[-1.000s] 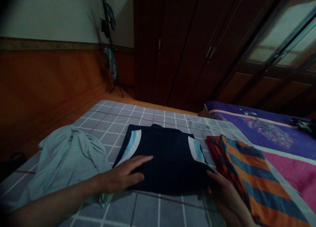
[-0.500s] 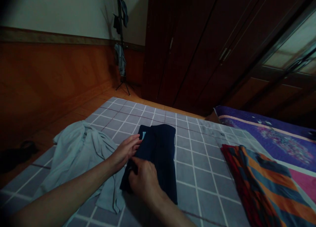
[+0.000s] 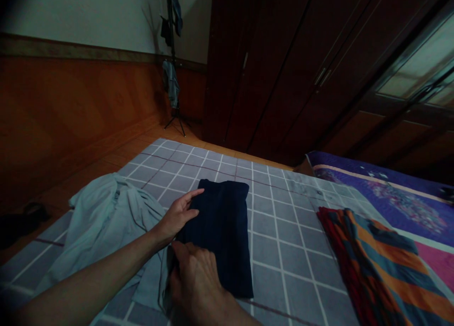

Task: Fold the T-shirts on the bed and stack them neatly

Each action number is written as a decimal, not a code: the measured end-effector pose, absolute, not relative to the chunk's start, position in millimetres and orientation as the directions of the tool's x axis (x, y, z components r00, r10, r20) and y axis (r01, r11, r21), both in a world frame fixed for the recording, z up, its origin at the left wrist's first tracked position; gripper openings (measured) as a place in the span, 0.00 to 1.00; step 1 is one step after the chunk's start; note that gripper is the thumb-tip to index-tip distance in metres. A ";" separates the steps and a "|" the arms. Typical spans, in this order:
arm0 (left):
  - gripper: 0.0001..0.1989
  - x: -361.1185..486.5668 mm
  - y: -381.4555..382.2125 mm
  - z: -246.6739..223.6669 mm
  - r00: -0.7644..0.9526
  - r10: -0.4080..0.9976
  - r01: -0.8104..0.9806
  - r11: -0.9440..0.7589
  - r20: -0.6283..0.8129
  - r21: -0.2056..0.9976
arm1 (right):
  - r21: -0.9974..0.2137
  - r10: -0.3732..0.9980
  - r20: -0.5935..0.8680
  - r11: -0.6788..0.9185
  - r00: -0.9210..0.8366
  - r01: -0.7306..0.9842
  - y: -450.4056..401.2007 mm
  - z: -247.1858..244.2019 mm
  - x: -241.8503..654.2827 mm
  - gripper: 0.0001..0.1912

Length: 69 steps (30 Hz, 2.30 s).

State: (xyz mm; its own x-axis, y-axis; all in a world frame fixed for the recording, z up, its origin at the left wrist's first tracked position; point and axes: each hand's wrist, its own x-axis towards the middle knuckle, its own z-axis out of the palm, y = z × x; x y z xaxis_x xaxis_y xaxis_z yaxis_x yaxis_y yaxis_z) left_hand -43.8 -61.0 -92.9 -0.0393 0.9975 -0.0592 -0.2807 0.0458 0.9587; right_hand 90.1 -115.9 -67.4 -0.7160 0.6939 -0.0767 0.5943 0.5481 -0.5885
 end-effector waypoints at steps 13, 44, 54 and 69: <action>0.37 -49.8 -55.1 -130.9 -0.178 0.981 0.095 -0.064 0.080 0.993 | -0.682 0.821 -0.065 0.379 -0.568 0.625 -75.7 -39.2 112.4 0.21; 0.39 -45.9 -59.6 -128.2 -0.121 0.991 0.063 -0.056 0.063 0.996 | -0.520 1.000 -0.015 -0.006 -0.002 0.854 39.6 -64.0 188.7 0.15; 0.36 -45.6 -60.4 -128.8 -0.132 0.985 0.147 -0.095 0.115 0.985 | -0.079 0.861 0.031 0.508 -0.507 0.858 0.3 -82.6 152.4 0.38; 0.37 -42.4 -60.9 -122.7 -0.135 0.984 0.150 -0.095 0.115 0.984 | -0.147 0.817 0.124 0.576 -0.562 0.804 26.5 -51.7 110.4 0.19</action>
